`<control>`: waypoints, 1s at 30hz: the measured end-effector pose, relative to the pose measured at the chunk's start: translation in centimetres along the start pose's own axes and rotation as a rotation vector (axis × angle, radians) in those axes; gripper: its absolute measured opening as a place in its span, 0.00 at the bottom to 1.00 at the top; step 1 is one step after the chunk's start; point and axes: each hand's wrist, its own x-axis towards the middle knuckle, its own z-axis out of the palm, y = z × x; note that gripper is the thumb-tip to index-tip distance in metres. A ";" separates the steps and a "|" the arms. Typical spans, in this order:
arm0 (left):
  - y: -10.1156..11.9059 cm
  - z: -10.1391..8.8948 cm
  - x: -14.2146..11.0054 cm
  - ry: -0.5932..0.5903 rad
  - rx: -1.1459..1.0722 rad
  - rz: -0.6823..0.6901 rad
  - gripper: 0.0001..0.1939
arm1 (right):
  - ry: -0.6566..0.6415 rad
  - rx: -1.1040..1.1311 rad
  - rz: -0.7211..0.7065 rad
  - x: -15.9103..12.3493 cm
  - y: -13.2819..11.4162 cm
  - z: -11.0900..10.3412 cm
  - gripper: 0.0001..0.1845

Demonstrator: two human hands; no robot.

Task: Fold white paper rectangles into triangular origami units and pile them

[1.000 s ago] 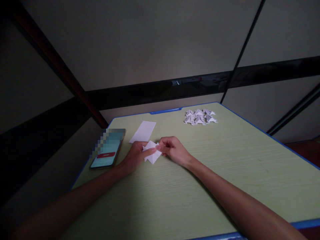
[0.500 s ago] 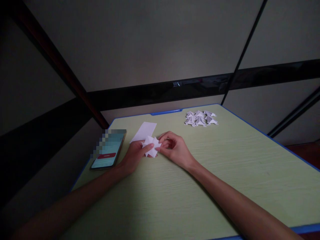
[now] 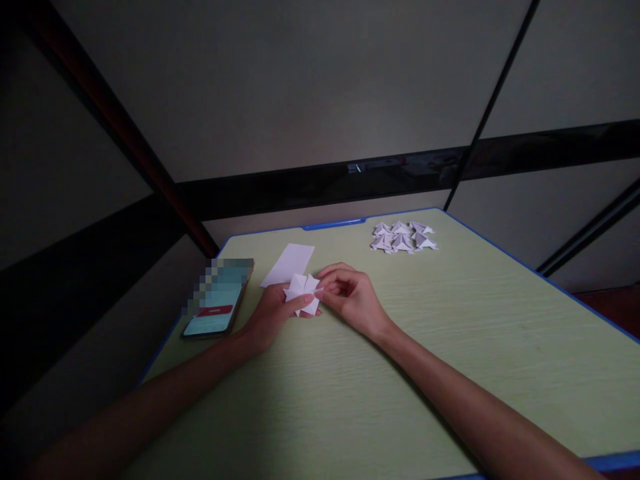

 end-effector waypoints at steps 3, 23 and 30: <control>-0.3 -0.2 0.1 -0.038 -0.064 -0.028 0.09 | -0.005 -0.069 -0.085 0.0 0.0 -0.2 0.05; -0.2 -0.7 0.7 -0.124 -0.285 -0.147 0.11 | -0.319 -0.488 -0.479 -0.3 -0.6 -2.1 0.08; -0.1 -0.8 0.6 -0.188 -0.167 -0.168 0.10 | -0.340 -0.478 -0.432 -0.6 -0.6 -2.0 0.08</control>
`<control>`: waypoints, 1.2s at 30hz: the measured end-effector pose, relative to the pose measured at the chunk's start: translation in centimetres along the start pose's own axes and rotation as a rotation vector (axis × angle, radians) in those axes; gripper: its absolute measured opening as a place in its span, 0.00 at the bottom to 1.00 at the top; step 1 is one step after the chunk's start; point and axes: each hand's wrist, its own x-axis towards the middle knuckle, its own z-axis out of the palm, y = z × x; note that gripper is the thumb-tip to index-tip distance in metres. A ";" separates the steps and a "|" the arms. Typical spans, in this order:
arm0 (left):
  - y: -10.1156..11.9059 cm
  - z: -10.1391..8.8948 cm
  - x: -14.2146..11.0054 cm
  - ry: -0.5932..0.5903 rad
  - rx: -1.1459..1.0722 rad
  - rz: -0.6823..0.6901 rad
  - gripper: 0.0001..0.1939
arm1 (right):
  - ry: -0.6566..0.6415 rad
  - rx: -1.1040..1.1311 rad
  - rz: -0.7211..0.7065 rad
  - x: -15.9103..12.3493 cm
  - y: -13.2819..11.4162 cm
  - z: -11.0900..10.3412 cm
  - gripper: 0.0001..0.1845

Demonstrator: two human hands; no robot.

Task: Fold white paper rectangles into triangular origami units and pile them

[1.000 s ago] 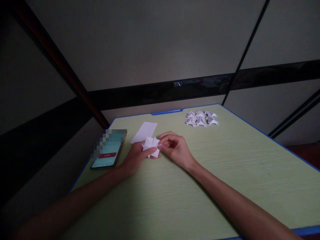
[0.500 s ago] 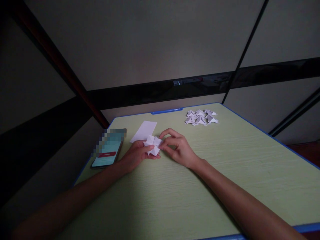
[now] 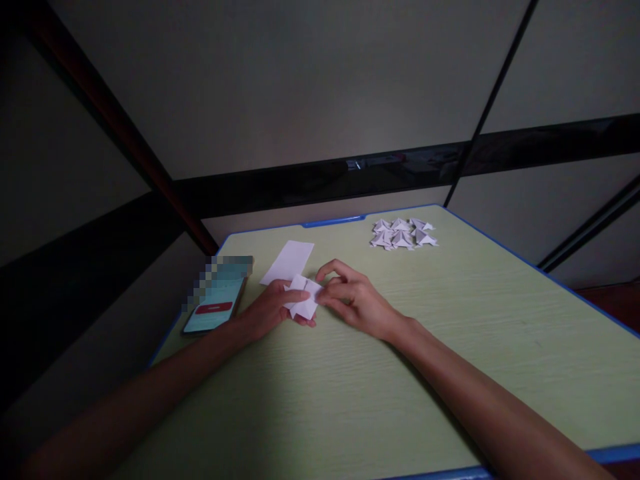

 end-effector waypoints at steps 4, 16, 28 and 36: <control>-0.1 -0.2 -0.2 -0.033 0.092 0.002 0.10 | 0.009 0.011 -0.002 0.1 0.0 0.1 0.07; -0.6 -0.2 0.2 0.110 0.061 0.113 0.09 | 0.210 0.206 0.255 0.7 -0.2 0.9 0.03; -0.5 1.0 -0.1 0.209 0.035 0.114 0.10 | 0.114 0.494 0.588 1.3 -0.1 1.5 0.09; -0.8 1.2 0.0 0.211 -0.092 0.099 0.11 | 0.161 0.501 0.565 1.3 -0.3 1.5 0.08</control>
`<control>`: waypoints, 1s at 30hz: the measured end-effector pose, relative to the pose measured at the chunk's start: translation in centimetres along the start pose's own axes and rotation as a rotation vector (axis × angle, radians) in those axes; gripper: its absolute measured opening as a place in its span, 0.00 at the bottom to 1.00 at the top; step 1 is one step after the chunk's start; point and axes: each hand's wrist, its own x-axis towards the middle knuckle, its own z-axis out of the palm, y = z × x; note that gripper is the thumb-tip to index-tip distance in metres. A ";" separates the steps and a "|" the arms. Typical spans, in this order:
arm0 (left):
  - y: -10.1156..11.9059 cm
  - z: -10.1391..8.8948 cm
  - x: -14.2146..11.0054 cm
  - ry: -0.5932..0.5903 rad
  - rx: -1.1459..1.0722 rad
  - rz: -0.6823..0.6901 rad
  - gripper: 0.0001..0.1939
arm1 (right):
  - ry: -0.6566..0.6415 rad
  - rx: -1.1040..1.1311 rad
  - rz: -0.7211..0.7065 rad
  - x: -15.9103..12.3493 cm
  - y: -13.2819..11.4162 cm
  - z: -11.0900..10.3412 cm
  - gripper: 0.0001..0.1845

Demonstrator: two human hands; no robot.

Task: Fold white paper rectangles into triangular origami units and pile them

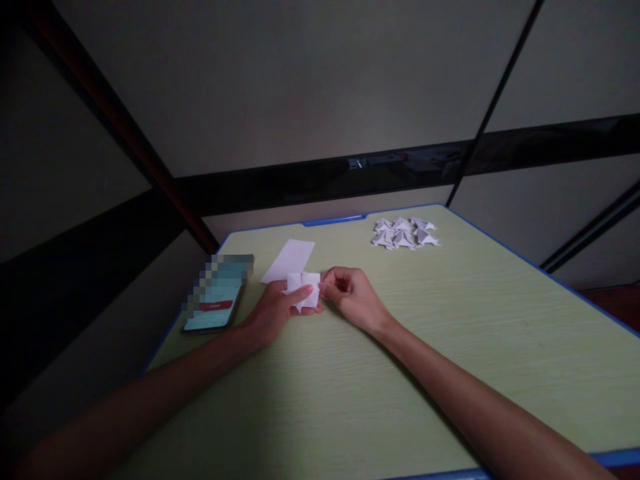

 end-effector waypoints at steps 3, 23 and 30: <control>0.0 0.1 0.0 0.004 -0.022 0.005 0.10 | 0.014 0.008 -0.018 0.0 0.2 0.0 0.07; 0.1 0.2 -0.4 0.031 0.108 0.140 0.08 | -0.040 0.028 -0.059 0.0 0.3 0.0 0.10; 1.3 0.7 -1.1 0.109 0.317 0.155 0.06 | -0.135 0.056 0.063 0.0 0.2 0.0 0.13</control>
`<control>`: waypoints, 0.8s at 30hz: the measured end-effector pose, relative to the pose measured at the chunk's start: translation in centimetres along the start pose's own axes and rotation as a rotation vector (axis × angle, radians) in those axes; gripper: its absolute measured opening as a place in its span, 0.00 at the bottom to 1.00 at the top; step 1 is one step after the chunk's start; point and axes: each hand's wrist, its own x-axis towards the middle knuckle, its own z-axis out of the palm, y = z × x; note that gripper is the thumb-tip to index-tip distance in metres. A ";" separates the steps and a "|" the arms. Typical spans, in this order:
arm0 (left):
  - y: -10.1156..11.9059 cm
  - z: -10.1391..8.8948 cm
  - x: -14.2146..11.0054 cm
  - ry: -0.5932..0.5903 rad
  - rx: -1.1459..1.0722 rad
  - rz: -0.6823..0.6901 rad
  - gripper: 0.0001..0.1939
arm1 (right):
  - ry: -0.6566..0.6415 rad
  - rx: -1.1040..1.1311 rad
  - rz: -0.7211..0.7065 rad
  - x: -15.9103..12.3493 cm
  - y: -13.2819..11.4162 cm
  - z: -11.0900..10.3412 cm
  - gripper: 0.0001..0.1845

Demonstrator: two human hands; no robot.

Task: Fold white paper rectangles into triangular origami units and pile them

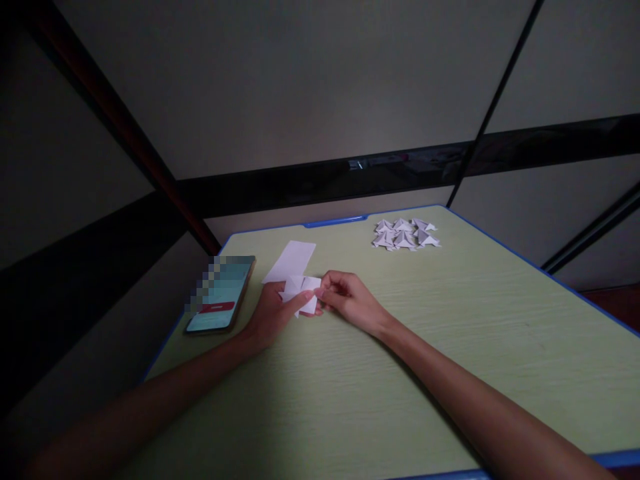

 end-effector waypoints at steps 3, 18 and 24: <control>0.0 -0.1 -0.1 -0.026 0.071 0.000 0.07 | 0.014 -0.081 0.002 -0.1 0.0 -0.1 0.14; -0.7 -1.3 1.2 -0.199 0.140 0.027 0.08 | 0.003 -0.133 0.045 0.0 0.3 -0.6 0.15; -0.6 -0.9 0.8 -0.206 0.033 0.017 0.09 | -0.017 -0.042 0.040 -0.1 0.6 -0.4 0.17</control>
